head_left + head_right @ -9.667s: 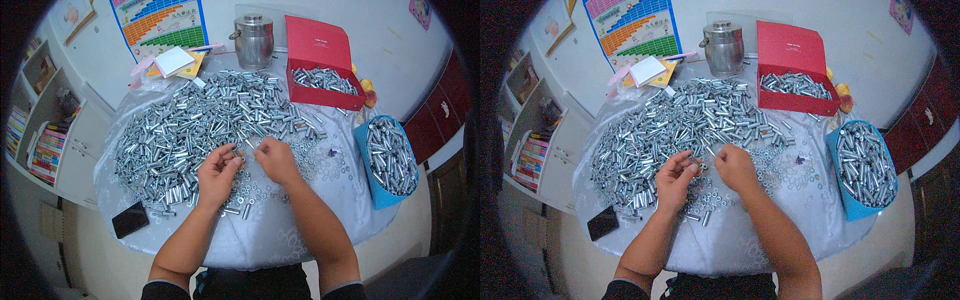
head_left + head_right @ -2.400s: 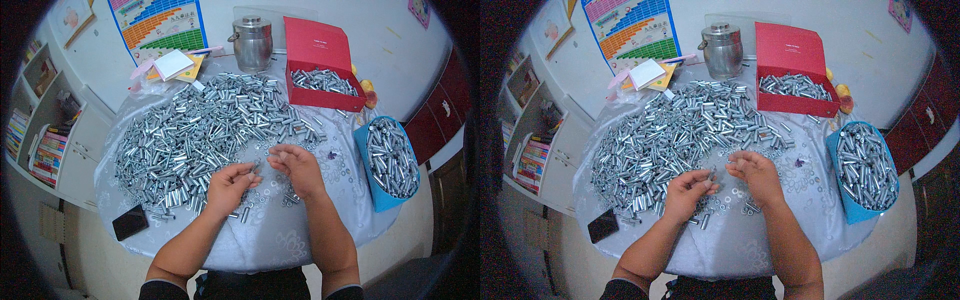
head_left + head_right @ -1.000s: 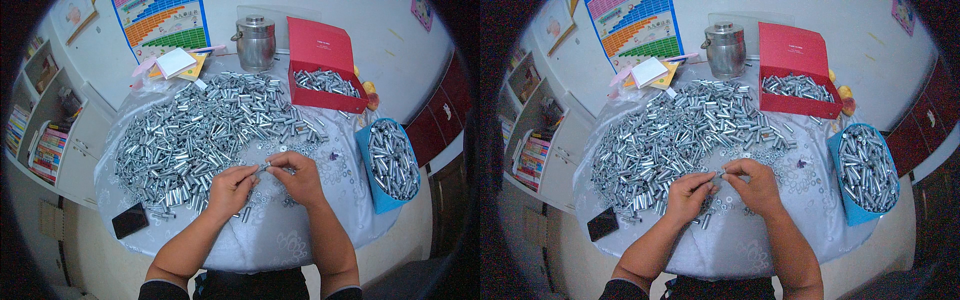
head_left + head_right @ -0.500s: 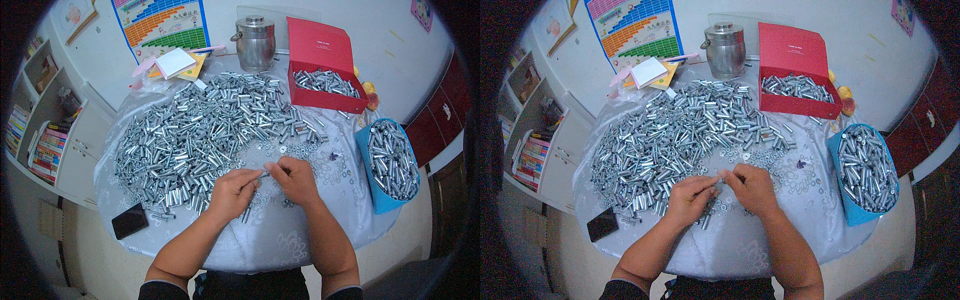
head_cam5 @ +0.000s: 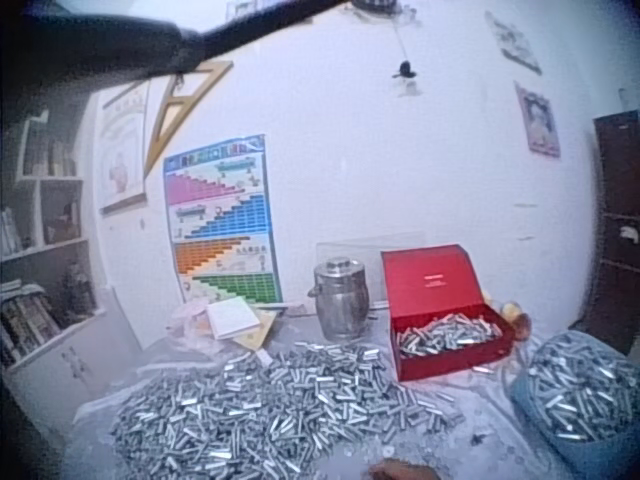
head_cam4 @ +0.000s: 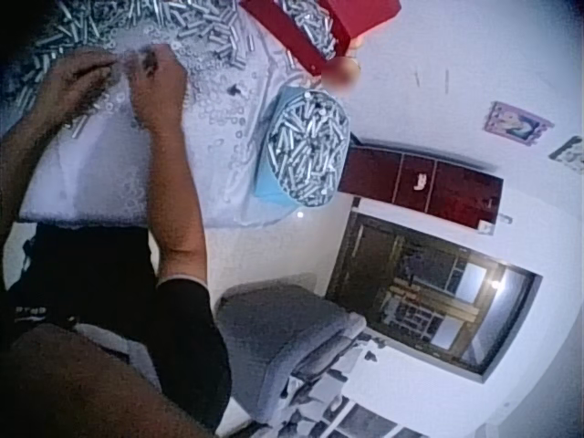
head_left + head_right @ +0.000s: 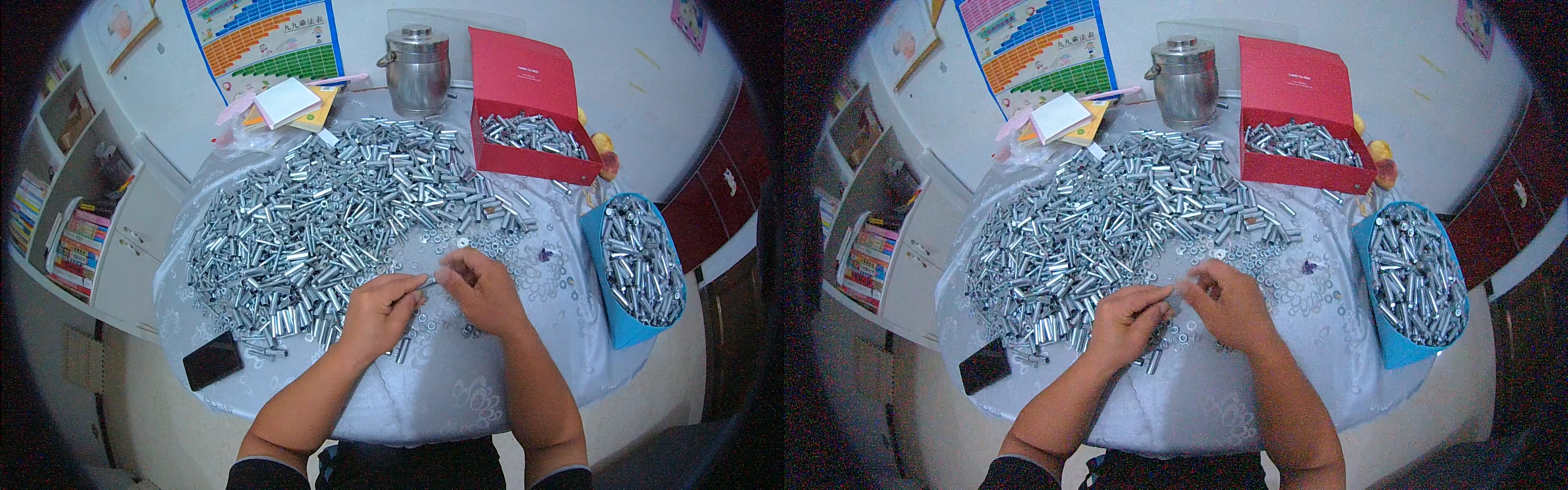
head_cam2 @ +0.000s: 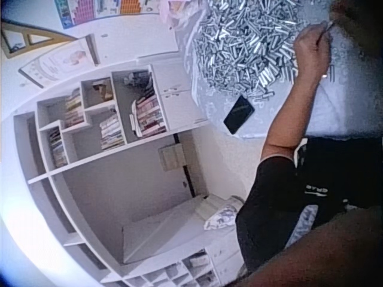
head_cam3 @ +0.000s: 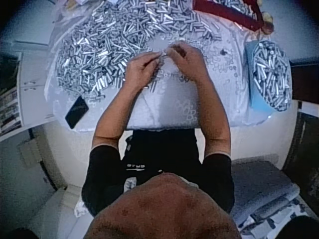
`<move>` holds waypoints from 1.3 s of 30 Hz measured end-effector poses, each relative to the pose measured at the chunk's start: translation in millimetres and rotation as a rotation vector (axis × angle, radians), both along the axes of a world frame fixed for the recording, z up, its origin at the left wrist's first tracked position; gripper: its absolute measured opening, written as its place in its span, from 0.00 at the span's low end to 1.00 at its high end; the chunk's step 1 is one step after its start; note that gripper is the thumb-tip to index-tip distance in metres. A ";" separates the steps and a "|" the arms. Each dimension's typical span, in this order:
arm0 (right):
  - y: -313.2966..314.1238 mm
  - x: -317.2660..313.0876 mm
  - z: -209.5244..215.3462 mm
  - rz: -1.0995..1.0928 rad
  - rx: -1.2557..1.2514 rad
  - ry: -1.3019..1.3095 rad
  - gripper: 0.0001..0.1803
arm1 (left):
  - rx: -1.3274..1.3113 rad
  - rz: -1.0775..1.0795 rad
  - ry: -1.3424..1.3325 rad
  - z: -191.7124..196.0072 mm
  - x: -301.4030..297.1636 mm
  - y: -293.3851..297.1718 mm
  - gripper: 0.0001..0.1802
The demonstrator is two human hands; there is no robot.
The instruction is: The person repeatedly picks a metal bolt and a washer from a large pile on a table, threads the washer onto the bolt, and places the assembled unit into a blue container. The process is continuous and repetitive throughout the clip.
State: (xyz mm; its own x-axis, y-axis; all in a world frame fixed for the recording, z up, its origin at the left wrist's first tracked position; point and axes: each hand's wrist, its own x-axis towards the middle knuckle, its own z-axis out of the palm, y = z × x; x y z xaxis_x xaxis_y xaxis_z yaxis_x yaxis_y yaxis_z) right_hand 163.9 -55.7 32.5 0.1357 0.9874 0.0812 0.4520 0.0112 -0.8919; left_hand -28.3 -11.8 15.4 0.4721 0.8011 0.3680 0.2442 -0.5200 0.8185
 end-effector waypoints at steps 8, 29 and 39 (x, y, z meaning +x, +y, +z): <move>0.9 2.6 -4.3 0.047 -0.003 -0.129 0.13 | -0.004 0.006 0.010 0.8 -0.1 0.1 0.14; 3.1 1.5 -7.8 -0.008 0.070 0.385 0.08 | -0.787 -0.003 -0.479 -6.0 0.2 12.1 0.11; 4.1 3.9 -10.6 -0.041 -0.073 0.316 0.10 | -0.744 0.011 -0.472 -2.3 -0.7 10.6 0.11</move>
State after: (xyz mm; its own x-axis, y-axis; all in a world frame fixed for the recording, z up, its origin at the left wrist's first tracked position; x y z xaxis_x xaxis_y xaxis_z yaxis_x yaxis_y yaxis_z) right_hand 167.8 -51.6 21.9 0.1828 0.9822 -0.0424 0.1513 -0.0707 -0.9859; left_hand -29.0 -1.2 13.1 0.3937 0.9142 -0.0965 -0.2035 0.1891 0.9606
